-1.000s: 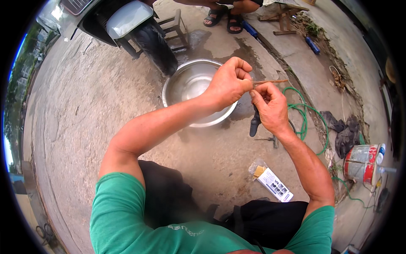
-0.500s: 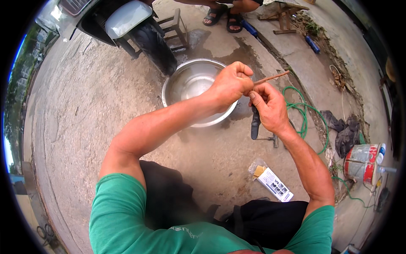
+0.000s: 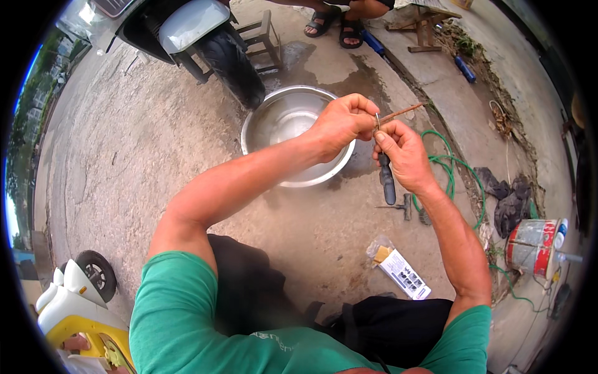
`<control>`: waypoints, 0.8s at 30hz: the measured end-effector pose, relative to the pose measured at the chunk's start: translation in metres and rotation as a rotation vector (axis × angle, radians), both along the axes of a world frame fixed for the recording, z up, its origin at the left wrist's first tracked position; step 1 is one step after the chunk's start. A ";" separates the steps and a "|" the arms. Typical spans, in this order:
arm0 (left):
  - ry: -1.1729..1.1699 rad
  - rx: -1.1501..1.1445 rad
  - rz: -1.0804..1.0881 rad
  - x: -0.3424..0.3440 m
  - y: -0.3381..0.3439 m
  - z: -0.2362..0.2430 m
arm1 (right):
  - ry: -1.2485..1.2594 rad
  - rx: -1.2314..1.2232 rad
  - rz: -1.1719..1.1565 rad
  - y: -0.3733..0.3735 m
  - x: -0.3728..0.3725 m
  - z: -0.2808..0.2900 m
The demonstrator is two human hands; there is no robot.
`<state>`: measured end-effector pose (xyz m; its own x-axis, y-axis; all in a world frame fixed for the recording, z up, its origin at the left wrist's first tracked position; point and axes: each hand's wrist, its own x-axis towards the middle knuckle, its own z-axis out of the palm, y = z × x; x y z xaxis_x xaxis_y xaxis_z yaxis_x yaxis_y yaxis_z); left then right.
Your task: The person prepares a repair patch by removing it from its packaging, then applies the patch to a bicycle tire using a handheld tool while another person assists.
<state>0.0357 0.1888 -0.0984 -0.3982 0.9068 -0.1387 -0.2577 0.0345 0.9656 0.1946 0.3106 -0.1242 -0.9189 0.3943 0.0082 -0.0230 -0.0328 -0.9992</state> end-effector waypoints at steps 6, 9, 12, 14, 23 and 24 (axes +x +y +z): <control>0.260 -0.082 -0.009 0.002 -0.007 0.013 | 0.030 0.160 -0.097 -0.003 -0.001 -0.002; 0.384 -0.121 0.001 0.004 -0.007 0.019 | 0.052 0.186 -0.121 -0.004 -0.001 -0.008; 0.470 -0.155 0.016 0.006 -0.009 0.020 | 0.035 0.238 -0.154 -0.004 0.000 -0.007; 0.535 -0.172 0.028 0.006 -0.009 0.017 | 0.027 0.292 -0.172 -0.002 0.001 -0.009; 0.605 -0.188 0.096 0.013 -0.010 0.014 | -0.010 0.607 -0.294 -0.013 0.001 0.009; 0.604 -0.188 0.096 0.014 -0.010 0.016 | 0.010 0.643 -0.303 -0.013 0.001 0.009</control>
<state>0.0499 0.1787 -0.0827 -0.5343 0.8451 -0.0180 0.3194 0.2215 0.9214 0.1951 0.2979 -0.1151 -0.7685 0.5465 0.3329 0.0528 0.5726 -0.8181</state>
